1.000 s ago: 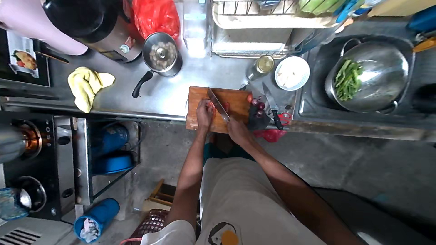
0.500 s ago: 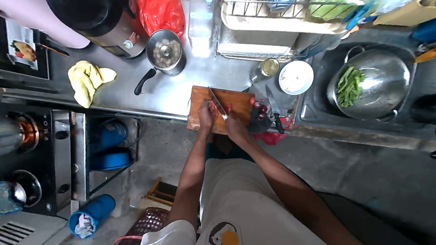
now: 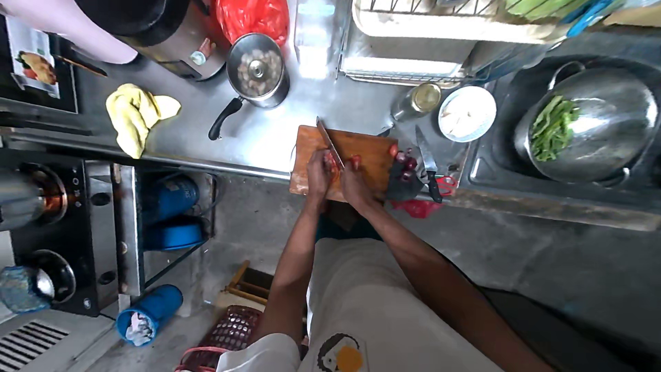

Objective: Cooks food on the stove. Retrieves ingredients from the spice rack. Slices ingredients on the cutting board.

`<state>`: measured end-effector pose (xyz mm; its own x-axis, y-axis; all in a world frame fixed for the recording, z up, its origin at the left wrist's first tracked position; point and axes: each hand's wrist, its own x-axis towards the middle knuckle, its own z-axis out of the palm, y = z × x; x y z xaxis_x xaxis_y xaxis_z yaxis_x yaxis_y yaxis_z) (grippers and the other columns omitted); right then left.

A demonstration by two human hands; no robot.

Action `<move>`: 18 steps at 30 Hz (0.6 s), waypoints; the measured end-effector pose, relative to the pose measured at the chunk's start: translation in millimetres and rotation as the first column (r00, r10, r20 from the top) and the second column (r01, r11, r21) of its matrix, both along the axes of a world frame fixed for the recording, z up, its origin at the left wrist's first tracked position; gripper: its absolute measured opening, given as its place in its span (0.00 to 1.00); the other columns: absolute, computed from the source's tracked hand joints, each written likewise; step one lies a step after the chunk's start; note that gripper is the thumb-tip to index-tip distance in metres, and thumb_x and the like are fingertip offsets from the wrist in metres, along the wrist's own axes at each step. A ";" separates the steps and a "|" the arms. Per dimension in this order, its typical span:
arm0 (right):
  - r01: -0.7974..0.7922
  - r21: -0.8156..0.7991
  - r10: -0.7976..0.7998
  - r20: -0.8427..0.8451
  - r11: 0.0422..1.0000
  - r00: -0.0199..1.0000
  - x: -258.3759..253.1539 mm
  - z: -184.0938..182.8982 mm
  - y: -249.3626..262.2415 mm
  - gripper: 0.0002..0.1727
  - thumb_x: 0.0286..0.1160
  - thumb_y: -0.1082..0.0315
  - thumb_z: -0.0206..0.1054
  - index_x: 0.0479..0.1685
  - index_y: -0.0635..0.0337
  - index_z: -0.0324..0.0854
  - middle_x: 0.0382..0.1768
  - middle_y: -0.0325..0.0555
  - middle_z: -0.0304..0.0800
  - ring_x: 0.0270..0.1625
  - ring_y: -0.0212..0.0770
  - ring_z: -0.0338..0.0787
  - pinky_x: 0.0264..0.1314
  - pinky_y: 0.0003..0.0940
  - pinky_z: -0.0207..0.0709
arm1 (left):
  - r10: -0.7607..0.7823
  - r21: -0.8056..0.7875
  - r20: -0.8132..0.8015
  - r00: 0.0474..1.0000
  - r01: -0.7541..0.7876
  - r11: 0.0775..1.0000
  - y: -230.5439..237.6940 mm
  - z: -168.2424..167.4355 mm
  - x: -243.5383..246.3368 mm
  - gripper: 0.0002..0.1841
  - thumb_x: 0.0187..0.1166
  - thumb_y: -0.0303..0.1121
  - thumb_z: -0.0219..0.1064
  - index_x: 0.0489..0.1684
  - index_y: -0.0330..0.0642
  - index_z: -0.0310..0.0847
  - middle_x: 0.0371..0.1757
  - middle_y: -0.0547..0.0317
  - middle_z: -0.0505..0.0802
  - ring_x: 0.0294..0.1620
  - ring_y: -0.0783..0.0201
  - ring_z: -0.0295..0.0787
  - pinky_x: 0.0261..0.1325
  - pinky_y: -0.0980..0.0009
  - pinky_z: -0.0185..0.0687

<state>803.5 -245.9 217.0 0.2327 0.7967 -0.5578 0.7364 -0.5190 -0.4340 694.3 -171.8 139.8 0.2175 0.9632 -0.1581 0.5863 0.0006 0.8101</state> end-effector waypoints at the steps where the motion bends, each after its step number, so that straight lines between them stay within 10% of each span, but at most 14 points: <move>1: -0.021 0.003 0.021 0.019 1.000 1.000 -0.9 0.9 -0.1 0.20 0.92 0.62 0.55 0.76 0.59 0.64 0.35 0.65 0.87 0.34 0.66 0.93 0.33 0.61 0.86 | -0.002 0.000 -0.004 1.000 0.002 1.000 0.0 0.4 -0.6 0.14 0.78 0.21 0.67 0.60 0.32 0.84 0.57 0.43 0.91 0.55 0.54 0.92 0.65 0.59 0.88; 18: 0.014 -0.053 -0.015 -0.020 0.998 1.000 10.3 6.8 -11.5 0.18 0.91 0.63 0.56 0.70 0.64 0.70 0.42 0.65 0.89 0.43 0.65 0.94 0.43 0.61 0.87 | -0.078 0.064 0.063 0.995 0.074 0.995 2.2 -6.3 -10.5 0.09 0.78 0.21 0.65 0.51 0.34 0.86 0.58 0.48 0.91 0.58 0.58 0.91 0.67 0.60 0.87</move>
<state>813.7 -257.5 223.9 0.2322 0.7626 -0.6038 0.7200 -0.5521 -0.4204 683.7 -169.5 133.5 0.2986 0.9509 -0.0816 0.5287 -0.0936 0.8437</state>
